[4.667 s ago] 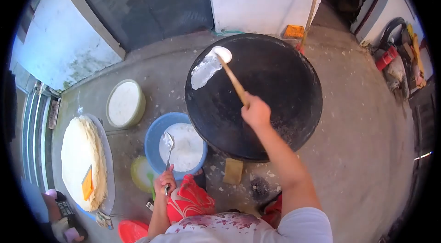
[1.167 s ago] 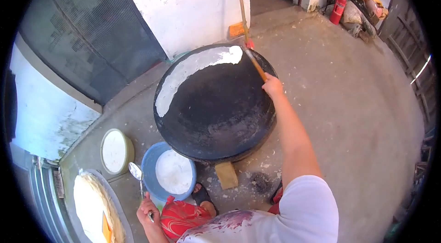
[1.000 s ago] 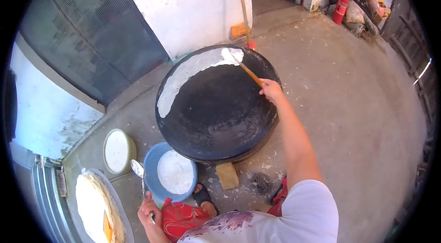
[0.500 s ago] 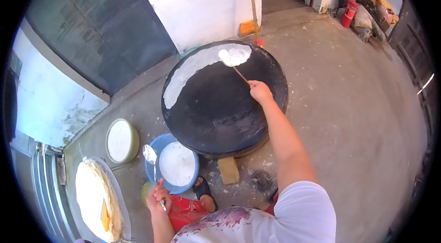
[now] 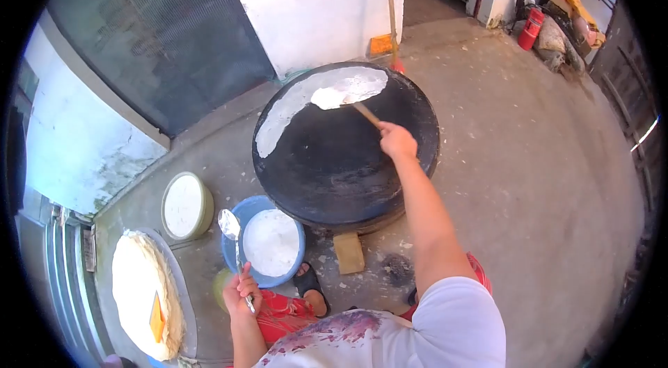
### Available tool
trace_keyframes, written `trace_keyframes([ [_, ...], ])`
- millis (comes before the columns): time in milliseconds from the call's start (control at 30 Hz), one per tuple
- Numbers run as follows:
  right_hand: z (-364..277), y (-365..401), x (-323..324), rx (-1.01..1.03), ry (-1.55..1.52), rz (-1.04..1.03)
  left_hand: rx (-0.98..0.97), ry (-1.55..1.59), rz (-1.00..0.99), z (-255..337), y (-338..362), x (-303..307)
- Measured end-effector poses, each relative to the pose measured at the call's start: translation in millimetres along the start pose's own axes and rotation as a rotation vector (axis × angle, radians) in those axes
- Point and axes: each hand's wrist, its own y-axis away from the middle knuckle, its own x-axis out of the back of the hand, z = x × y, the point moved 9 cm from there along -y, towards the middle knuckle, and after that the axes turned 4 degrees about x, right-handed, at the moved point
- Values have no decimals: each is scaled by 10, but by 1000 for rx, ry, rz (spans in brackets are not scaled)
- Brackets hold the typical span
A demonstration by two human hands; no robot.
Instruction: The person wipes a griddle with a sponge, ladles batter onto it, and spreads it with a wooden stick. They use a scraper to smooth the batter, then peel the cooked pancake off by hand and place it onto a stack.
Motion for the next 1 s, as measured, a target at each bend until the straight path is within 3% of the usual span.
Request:
trace_keyframes([
  [67, 283, -223, 10, -82, -78, 92, 13, 17, -41, 12, 11, 37],
  [167, 75, -250, -561, 116, -82, -117, 27, 32, -91, 44, -16, 63],
  [267, -238, 201, -225, 110, 77, -154, 6, 37, -82, 43, 2, 44],
  [367, 109, 295, 136, 38, 142, 40, -9, 29, -63, 81, 22, 35],
  [400, 348, 292, 185, -87, 44, 108, -7, 22, -57, 74, 28, 66],
  [467, 690, 56, -267, -19, -255, 111, -11, 17, -48, 96, 40, 110],
  [567, 52, 170, -721, 128, -88, -111, -13, 14, -50, 86, 1, 69],
  [667, -254, 209, -489, 112, -43, -138, -15, 10, -37, 97, 51, 55],
  [733, -260, 130, -486, 55, -4, -107, -9, 13, -39, 87, 32, 71],
  [833, -336, 109, -802, 189, 10, -191, -7, 20, -52, 119, 40, 99],
  [933, -335, 291, -486, 325, 0, -277, 10, 42, -57, 124, 53, 104],
  [1000, -153, 437, -143, 160, -55, -182, 0, 18, -50, 142, 49, 115],
])
